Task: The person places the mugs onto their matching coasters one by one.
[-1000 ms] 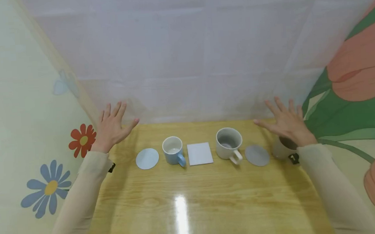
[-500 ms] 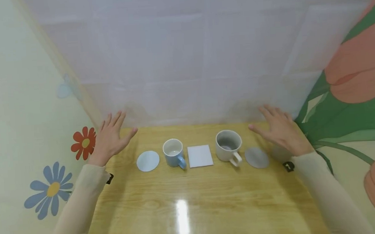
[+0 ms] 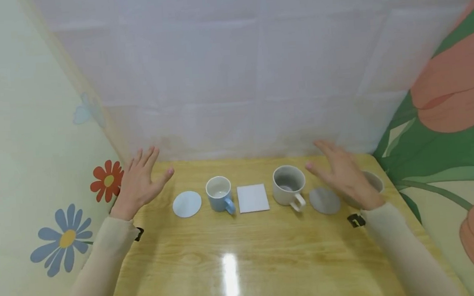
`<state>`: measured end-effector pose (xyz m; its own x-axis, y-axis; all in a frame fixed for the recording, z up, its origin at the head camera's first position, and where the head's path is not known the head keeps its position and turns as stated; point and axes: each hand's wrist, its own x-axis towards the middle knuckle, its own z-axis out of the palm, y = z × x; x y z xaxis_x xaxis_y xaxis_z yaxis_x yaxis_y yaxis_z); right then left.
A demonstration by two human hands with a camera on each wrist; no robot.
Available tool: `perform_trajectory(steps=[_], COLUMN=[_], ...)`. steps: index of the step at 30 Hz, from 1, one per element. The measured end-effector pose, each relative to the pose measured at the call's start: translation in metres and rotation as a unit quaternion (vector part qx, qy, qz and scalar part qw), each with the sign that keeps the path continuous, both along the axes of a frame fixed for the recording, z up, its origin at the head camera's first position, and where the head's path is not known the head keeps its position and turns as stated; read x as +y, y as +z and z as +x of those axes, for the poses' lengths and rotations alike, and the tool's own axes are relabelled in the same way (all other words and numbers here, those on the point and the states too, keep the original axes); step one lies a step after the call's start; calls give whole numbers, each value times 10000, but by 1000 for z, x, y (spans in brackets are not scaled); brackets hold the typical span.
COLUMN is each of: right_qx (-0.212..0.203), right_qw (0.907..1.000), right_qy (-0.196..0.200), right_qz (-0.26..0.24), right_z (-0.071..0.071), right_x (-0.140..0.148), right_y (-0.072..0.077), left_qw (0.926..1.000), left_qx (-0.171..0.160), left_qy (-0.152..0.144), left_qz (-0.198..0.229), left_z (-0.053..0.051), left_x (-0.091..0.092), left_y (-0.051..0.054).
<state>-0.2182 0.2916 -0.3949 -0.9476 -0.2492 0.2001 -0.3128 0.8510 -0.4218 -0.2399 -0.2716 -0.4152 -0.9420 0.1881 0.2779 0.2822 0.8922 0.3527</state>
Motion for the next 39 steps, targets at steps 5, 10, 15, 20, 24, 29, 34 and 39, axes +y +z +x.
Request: perform_trajectory(steps=[5,10,15,20,24,29,34,39], right_qx=[166,328,242,275,430,471,604,539], right_qw=[9998,9993,9996,9992,9980,9974,9954,9939], right_qy=[54,158,161,233,329,407,557,651], right_qz=[-50,-15,-3,-180,-312,-363,-485,-704], right_z=[5,7,8,10,11,11,14,16], right_x=[-9,-21,-33,-43,-52,-62,-70,-77], right_y=[-7,-13,-15,-17,-21,-25,-30,-33], left_qw=[10000,10000,9998,9997,9993,9989,9989,9988], left_qx=[-75,68,178,198,327,372,346,330], left_qy=[-28,36,56,29,17,22,66,86], left_qz=[-16,-15,120,167,158,283,310,365], left_z=[7,15,18,18,19,21,26,27], left_x=[1,0,0,1,2,2,2,3], left_y=[-4,-10,-12,-16,-21,-26,-31,-35])
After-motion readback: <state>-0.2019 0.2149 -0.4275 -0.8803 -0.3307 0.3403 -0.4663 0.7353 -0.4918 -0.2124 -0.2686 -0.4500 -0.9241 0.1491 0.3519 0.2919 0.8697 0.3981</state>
